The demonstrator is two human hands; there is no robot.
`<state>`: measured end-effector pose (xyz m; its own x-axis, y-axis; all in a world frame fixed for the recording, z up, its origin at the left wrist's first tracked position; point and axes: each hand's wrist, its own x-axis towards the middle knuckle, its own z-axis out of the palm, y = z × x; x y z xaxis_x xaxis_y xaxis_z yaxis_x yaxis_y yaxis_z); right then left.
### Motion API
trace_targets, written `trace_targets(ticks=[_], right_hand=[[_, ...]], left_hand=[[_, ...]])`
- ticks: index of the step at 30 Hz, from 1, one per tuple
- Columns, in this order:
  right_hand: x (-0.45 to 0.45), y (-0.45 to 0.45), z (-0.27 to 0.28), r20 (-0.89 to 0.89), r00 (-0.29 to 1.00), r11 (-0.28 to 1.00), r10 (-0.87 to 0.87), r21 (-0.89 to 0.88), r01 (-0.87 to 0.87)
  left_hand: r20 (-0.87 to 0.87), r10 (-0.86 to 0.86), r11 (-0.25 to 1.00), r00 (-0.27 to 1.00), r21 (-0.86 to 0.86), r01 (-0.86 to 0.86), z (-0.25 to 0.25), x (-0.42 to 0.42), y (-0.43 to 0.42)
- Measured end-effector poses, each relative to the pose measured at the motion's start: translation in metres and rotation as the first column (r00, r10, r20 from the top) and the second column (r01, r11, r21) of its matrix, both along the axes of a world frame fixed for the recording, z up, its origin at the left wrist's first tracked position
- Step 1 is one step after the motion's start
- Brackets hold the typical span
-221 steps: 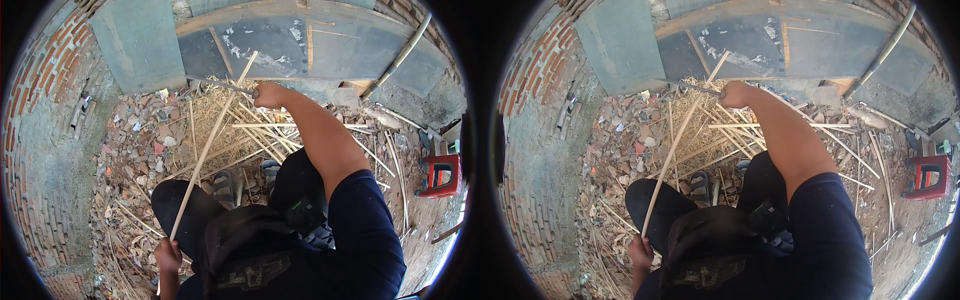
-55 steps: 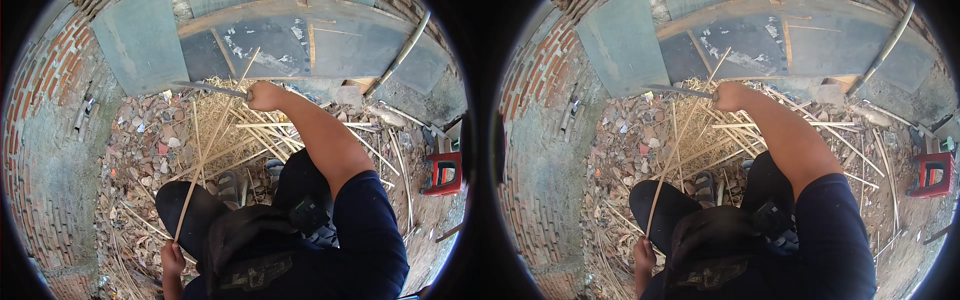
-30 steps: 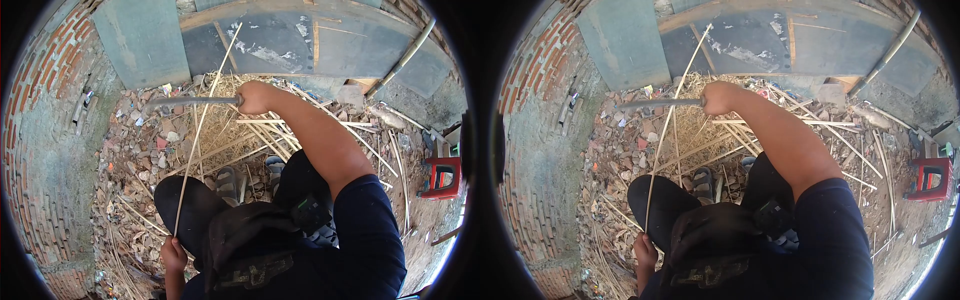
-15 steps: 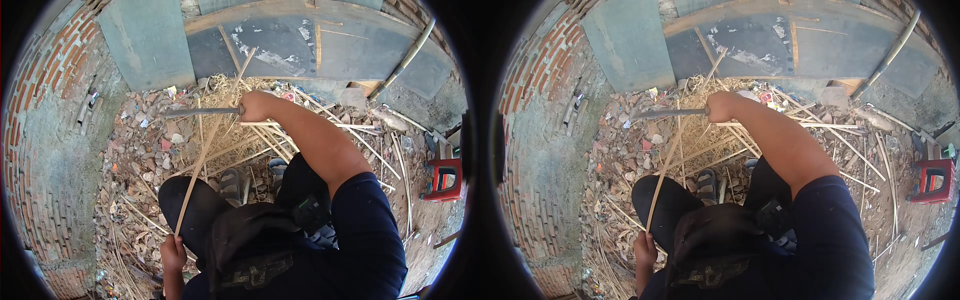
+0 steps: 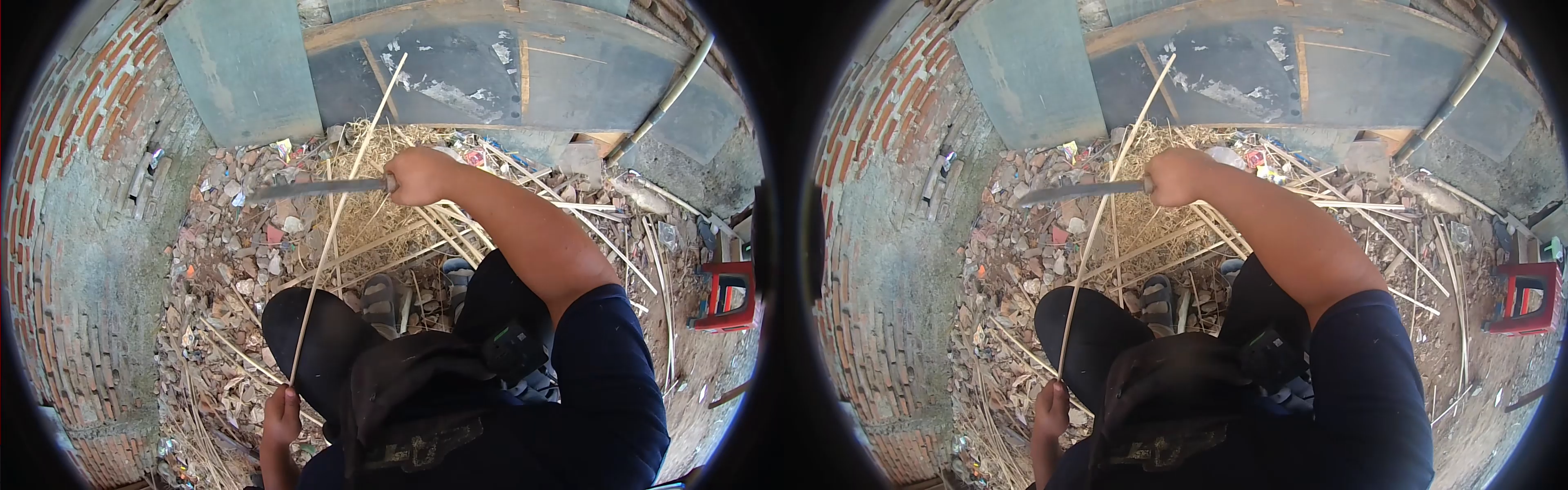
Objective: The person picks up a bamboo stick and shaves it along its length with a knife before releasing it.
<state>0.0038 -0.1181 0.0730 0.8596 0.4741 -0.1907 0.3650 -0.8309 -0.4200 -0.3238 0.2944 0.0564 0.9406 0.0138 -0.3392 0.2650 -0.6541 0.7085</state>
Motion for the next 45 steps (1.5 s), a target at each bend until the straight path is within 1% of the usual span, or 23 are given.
trace_targets(ticks=[3,6,8,9,12,13,16,17,20,22,23,25,26,28,29,31,35,37,38,39,42,45], right_hand=[[-0.016,0.022,0.011,0.026,0.995,0.993,0.093,-0.075,-0.091],[-0.018,0.028,0.016,0.002,0.993,0.990,0.122,-0.068,-0.121],[0.003,0.020,-0.007,-0.099,0.995,1.000,0.012,-0.015,-0.014],[0.009,0.016,-0.009,-0.147,0.988,0.999,-0.039,0.009,0.041],[0.009,0.004,-0.010,-0.026,0.999,0.998,-0.042,0.045,0.043],[0.007,0.003,-0.011,0.002,1.000,0.999,-0.012,0.033,0.012],[-0.011,0.013,0.007,0.015,0.996,0.993,0.084,-0.081,-0.083],[-0.015,0.015,0.011,0.038,0.988,0.984,0.151,-0.103,-0.147],[-0.013,0.013,0.018,0.011,0.992,0.982,0.130,-0.141,-0.127],[0.010,0.002,-0.010,-0.041,0.999,0.996,0.031,-0.085,-0.034],[0.013,-0.001,-0.010,-0.068,0.997,0.998,-0.022,-0.058,0.018],[0.014,-0.008,-0.013,-0.036,0.998,0.998,-0.042,-0.055,0.040],[0.012,-0.008,-0.009,-0.020,0.998,0.997,-0.052,-0.053,0.050],[0.009,-0.007,-0.007,0.013,1.000,1.000,-0.011,-0.020,0.011],[0.006,-0.005,-0.005,0.028,1.000,1.000,0.009,-0.005,-0.009],[-0.001,-0.005,0.002,0.042,0.999,0.999,0.030,-0.043,-0.028],[-0.008,-0.002,0.018,0.130,0.991,0.996,0.041,-0.078,-0.031],[-0.016,0.006,0.023,0.093,0.992,0.989,0.082,-0.128,-0.070],[-0.020,0.010,0.023,0.069,0.992,0.984,0.107,-0.151,-0.096],[-0.024,0.012,0.022,0.044,0.993,0.986,0.109,-0.131,-0.102],[-0.018,0.011,0.023,-0.004,0.998,0.982,0.056,-0.179,-0.056],[-0.001,-0.003,-0.002,-0.036,0.998,0.993,-0.042,-0.112,0.038]], left_hand=[[0.046,-0.001,1.000,0.999,0.017,0.000,-0.003,0.000,-0.010],[0.100,-0.004,0.997,0.995,0.075,-0.004,-0.005,0.003,-0.019],[0.110,0.000,0.994,0.994,0.106,-0.011,-0.006,0.003,-0.018],[0.105,0.004,0.994,0.994,0.113,-0.016,-0.007,0.003,-0.016],[0.101,0.000,0.983,0.995,0.180,-0.018,0.000,0.003,-0.018],[0.098,-0.007,0.978,0.995,0.208,-0.014,0.002,0.003,-0.020],[0.125,-0.019,0.983,0.992,0.181,-0.004,0.005,0.004,-0.028],[0.120,-0.022,0.984,0.993,0.181,0.000,0.003,0.003,-0.027],[0.120,-0.012,0.984,0.993,0.177,-0.010,-0.002,0.003,-0.025],[0.131,0.007,0.986,0.991,0.165,-0.029,-0.003,0.005,-0.026],[0.127,0.005,0.984,0.992,0.177,-0.027,-0.001,0.005,-0.027],[0.115,-0.003,0.979,0.993,0.204,-0.021,0.005,0.003,-0.028],[0.138,-0.020,0.973,0.990,0.230,-0.012,0.004,0.003,-0.027],[0.174,-0.056,0.960,0.983,0.281,0.005,0.001,0.000,-0.025],[0.181,-0.048,0.951,0.982,0.310,-0.011,-0.002,-0.001,-0.024],[0.196,-0.032,0.930,0.980,0.366,-0.043,-0.008,-0.003,-0.023],[0.141,-0.062,0.963,0.988,0.269,0.022,0.004,0.003,-0.024],[0.108,-0.097,0.973,0.989,0.219,0.071,0.013,0.005,-0.027],[0.118,-0.080,0.974,0.990,0.222,0.053,0.011,0.005,-0.029],[0.128,-0.065,0.973,0.990,0.227,0.034,0.008,0.006,-0.030],[0.157,-0.030,0.962,0.987,0.272,-0.014,0.002,0.002,-0.036],[0.180,-0.041,0.931,0.983,0.363,-0.027,-0.004,-0.002,-0.036]])
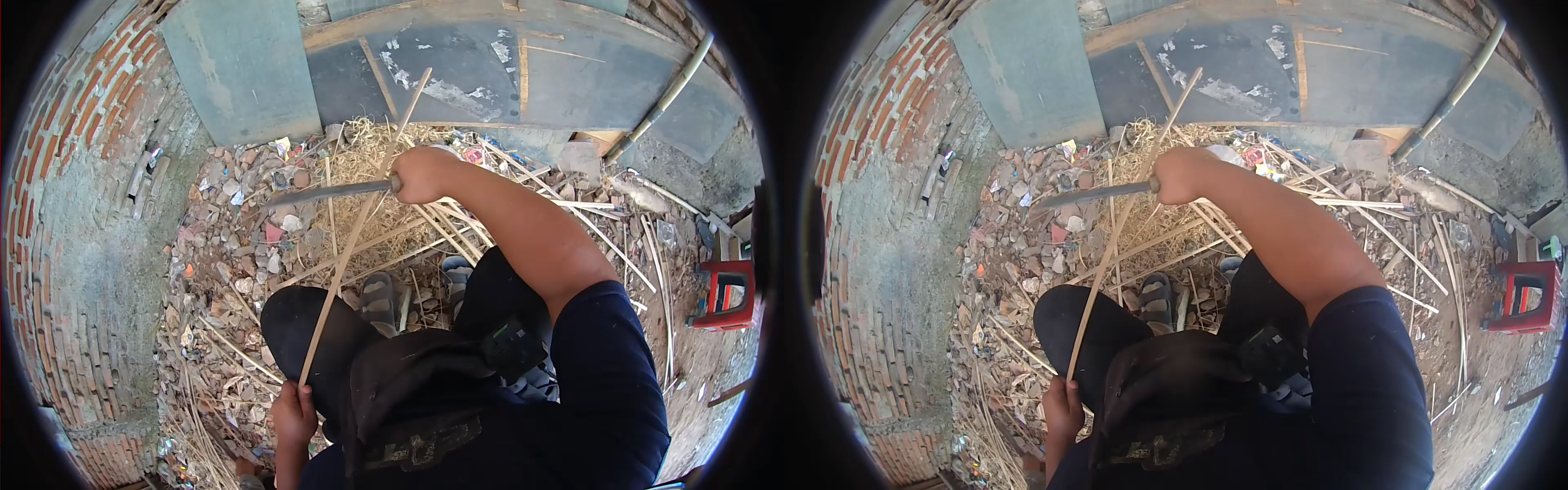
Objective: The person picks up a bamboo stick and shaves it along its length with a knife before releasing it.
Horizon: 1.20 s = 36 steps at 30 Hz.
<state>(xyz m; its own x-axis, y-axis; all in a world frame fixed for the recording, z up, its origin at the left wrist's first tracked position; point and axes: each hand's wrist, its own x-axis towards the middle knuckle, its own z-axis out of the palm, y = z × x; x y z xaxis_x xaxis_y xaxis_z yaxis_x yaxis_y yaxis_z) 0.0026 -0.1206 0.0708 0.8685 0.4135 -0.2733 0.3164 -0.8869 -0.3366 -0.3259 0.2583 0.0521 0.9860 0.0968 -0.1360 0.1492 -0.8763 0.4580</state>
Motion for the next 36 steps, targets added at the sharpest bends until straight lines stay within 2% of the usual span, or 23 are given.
trace_targets(ticks=[4,7,13,16,19,20,23,24,27,31,32,35,36], right_hand=[[0.000,-0.002,0.003,0.033,0.999,0.999,-0.028,-0.041,0.030],[-0.008,-0.001,0.008,0.078,0.997,0.998,0.011,0.053,-0.015],[0.001,-0.004,0.004,0.043,0.998,0.998,-0.040,0.046,0.038],[-0.004,0.001,0.008,0.068,0.996,0.998,-0.061,-0.023,0.063],[-0.014,0.009,0.010,0.071,0.997,0.997,0.039,0.071,-0.044],[-0.017,0.011,0.014,0.106,0.992,0.996,0.070,0.044,-0.075],[-0.003,0.003,0.005,-0.043,0.999,0.994,0.006,0.106,-0.001],[0.003,-0.003,-0.002,0.020,1.000,0.990,-0.007,0.143,0.004],[0.010,-0.011,-0.014,0.004,0.995,0.972,-0.103,0.211,0.099],[-0.004,-0.001,-0.004,0.009,1.000,0.993,0.018,0.115,-0.019],[-0.010,0.003,-0.002,0.065,0.997,0.993,0.052,0.104,-0.059],[-0.006,0.004,-0.007,0.091,0.992,0.982,0.083,0.159,-0.097],[0.001,0.001,-0.016,0.062,0.997,0.984,0.051,0.168,-0.061]], left_hand=[[-0.008,-0.020,0.994,1.000,0.109,0.021,0.009,-0.001,0.001],[0.161,-0.122,0.988,0.979,0.115,0.104,0.005,0.003,0.003],[0.064,-0.036,0.991,0.997,0.130,0.028,0.000,0.001,0.004],[0.053,-0.053,0.993,0.997,0.111,0.047,-0.002,0.001,0.008],[0.035,-0.054,0.995,0.998,0.082,0.051,0.001,0.003,0.008],[0.037,-0.050,0.997,0.998,0.063,0.048,0.000,0.004,0.009],[0.020,-0.019,1.000,1.000,-0.012,0.019,-0.003,0.004,0.010],[0.007,0.000,0.999,1.000,-0.049,0.001,-0.002,0.006,0.009],[-0.016,0.004,0.996,1.000,-0.087,-0.006,0.005,0.009,0.008],[-0.020,-0.002,0.999,1.000,-0.054,0.001,0.002,0.009,0.006],[-0.047,-0.009,0.996,0.999,-0.095,0.004,0.004,0.009,0.007],[-0.105,-0.014,0.974,0.994,-0.224,-0.010,0.009,0.012,0.014],[-0.116,-0.009,0.961,0.993,-0.274,-0.023,0.008,0.012,0.017]])
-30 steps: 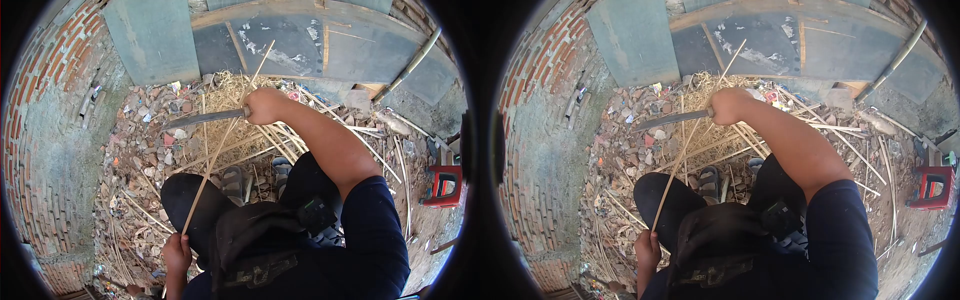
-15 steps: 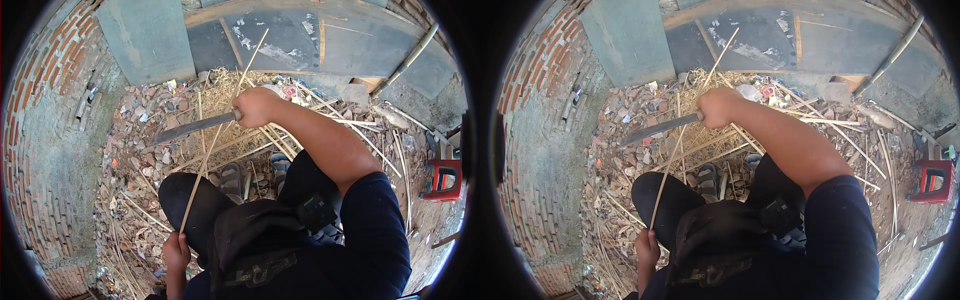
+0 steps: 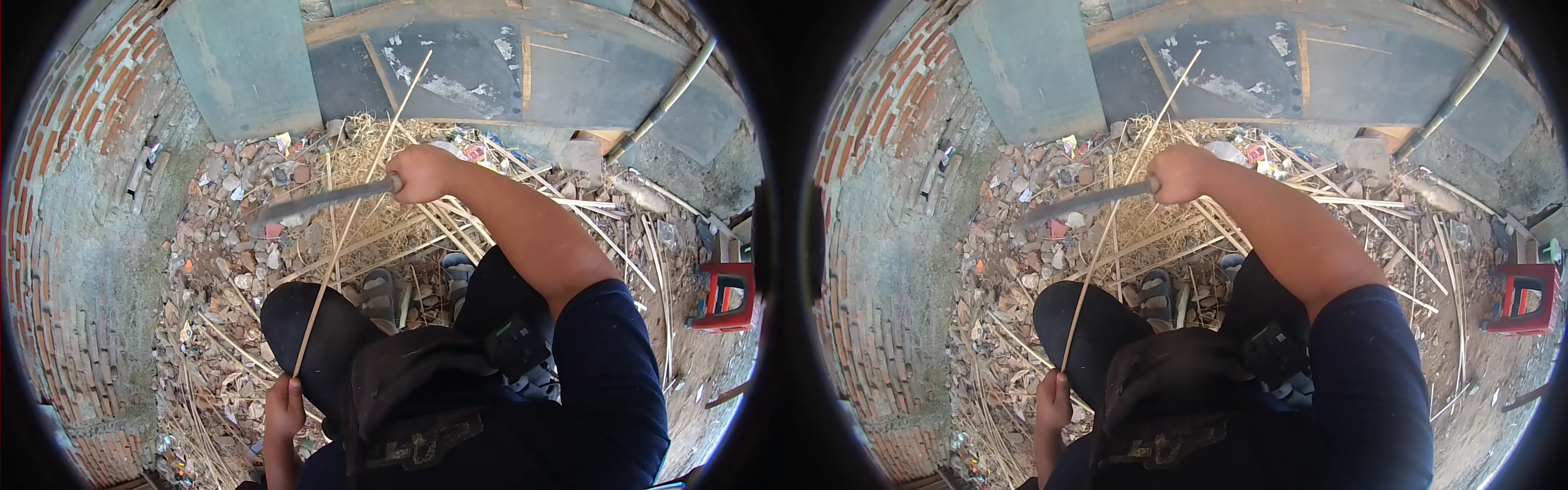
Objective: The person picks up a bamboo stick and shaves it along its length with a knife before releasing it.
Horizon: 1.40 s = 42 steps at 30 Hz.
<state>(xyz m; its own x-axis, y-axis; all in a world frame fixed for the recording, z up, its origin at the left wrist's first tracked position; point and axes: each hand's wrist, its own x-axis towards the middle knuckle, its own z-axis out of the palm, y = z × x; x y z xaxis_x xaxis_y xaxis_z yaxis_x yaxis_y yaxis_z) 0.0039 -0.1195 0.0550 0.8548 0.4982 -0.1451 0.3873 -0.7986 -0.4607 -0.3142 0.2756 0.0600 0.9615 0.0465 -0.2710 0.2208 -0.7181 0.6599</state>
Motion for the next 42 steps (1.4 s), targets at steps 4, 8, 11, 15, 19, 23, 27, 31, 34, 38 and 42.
trace_targets(ticks=[4,8,11,15,19,23,27,31,34,38,42], right_hand=[[0.019,-0.020,-0.012,-0.042,0.991,0.992,-0.124,0.020,0.125],[0.009,-0.012,0.001,0.022,0.997,0.997,-0.076,-0.007,0.076],[-0.002,0.001,0.009,0.002,0.999,0.999,0.032,0.010,-0.032],[0.007,0.003,-0.010,-0.073,0.997,0.997,0.034,0.067,-0.029],[0.017,-0.007,-0.014,-0.079,0.996,0.997,-0.047,0.057,0.052],[0.008,-0.002,-0.004,-0.033,0.999,0.999,-0.009,0.031,0.010],[-0.008,0.012,0.007,0.010,0.999,0.998,0.051,0.024,-0.051],[0.002,0.008,-0.009,-0.078,0.996,0.999,0.036,0.037,-0.034],[0.008,0.008,-0.012,-0.109,0.994,0.999,-0.008,-0.032,0.005],[-0.008,0.028,-0.006,-0.084,0.996,0.999,0.023,0.026,-0.021],[-0.008,0.037,0.001,-0.105,0.993,0.996,0.050,-0.062,-0.057]], left_hand=[[-0.043,0.032,0.994,0.999,-0.099,-0.036,-0.004,-0.004,0.005],[0.021,0.020,1.000,1.000,0.023,-0.021,0.002,-0.005,-0.007],[-0.015,0.047,0.997,0.999,-0.052,-0.048,-0.003,-0.006,-0.004],[-0.057,0.072,0.986,0.996,-0.144,-0.080,-0.011,-0.007,0.009],[0.044,0.086,0.996,0.995,0.027,-0.087,-0.013,-0.007,0.008],[0.103,0.000,0.964,0.995,0.265,-0.028,-0.005,-0.007,-0.012],[0.146,-0.006,0.956,0.989,0.291,-0.037,-0.007,-0.005,-0.021],[0.157,-0.011,0.965,0.988,0.259,-0.030,-0.006,-0.002,-0.021],[0.150,-0.004,0.970,0.989,0.241,-0.033,-0.006,-0.001,-0.021],[0.109,-0.029,0.967,0.994,0.255,0.000,-0.009,0.000,-0.014],[0.167,-0.049,0.944,0.985,0.329,-0.009,-0.016,0.001,-0.017]])
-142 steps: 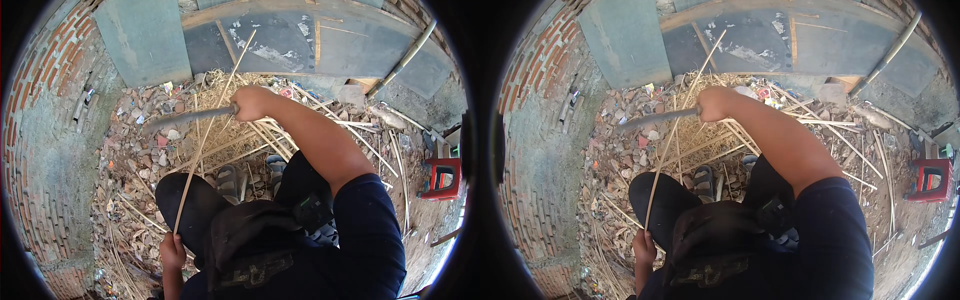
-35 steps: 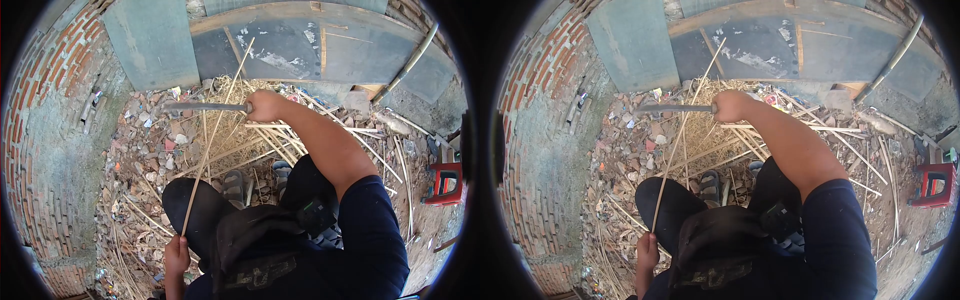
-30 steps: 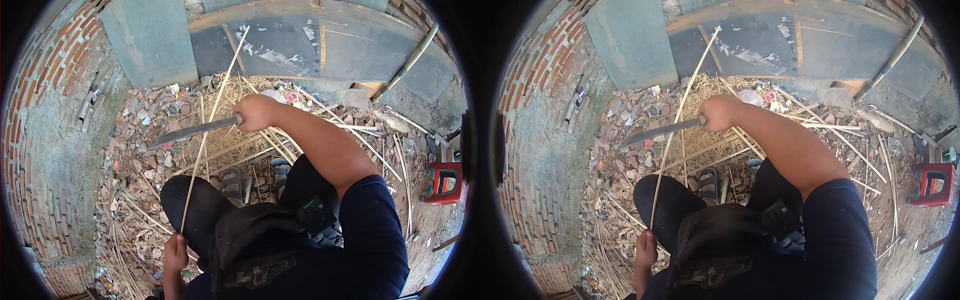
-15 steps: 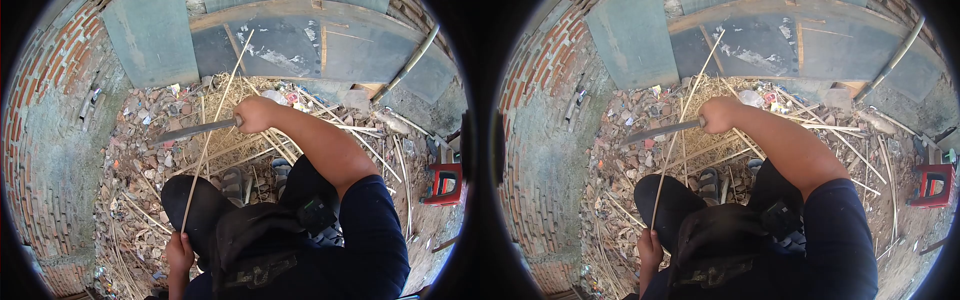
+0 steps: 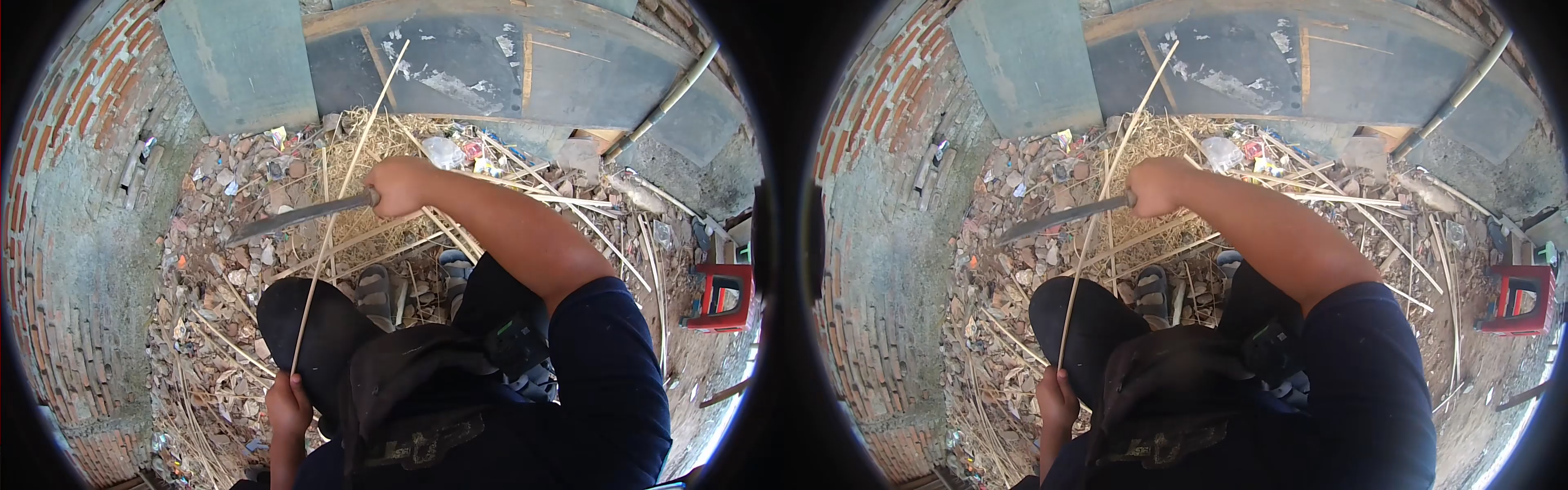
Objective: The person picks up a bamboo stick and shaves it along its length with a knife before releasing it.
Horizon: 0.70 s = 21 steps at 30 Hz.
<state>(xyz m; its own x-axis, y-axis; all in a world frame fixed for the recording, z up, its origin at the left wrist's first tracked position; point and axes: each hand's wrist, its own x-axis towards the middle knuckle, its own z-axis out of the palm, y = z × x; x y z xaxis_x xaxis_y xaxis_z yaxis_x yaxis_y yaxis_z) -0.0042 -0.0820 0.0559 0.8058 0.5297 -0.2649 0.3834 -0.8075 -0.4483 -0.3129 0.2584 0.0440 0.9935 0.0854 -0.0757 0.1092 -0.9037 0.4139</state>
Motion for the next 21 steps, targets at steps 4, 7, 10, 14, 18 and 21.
trace_targets(ticks=[4,7,10,14,18,21], right_hand=[[0.014,-0.001,-0.006,-0.032,0.999,1.000,-0.014,-0.016,0.013],[0.004,0.004,-0.002,0.029,0.999,0.999,-0.036,0.031,0.035],[-0.002,0.000,0.007,0.037,0.999,1.000,-0.022,0.002,0.022],[0.016,-0.015,-0.009,-0.004,0.998,0.996,-0.062,-0.069,0.062],[0.006,-0.012,-0.004,0.001,0.995,0.995,-0.103,0.003,0.103],[-0.014,-0.003,0.015,0.064,0.997,0.997,-0.033,-0.065,0.038]], left_hand=[[-0.013,0.052,0.997,0.999,0.051,-0.051,0.003,0.000,-0.004],[0.003,0.020,0.999,1.000,0.037,-0.020,0.003,-0.003,0.001],[0.033,0.001,1.000,0.999,-0.001,-0.001,-0.001,-0.005,0.001],[-0.042,0.048,0.999,0.998,-0.011,-0.049,0.008,0.000,-0.006],[-0.014,-0.008,0.999,1.000,0.048,0.008,0.006,-0.003,0.004],[-0.022,-0.011,1.000,1.000,-0.020,0.011,0.005,-0.005,0.003]])
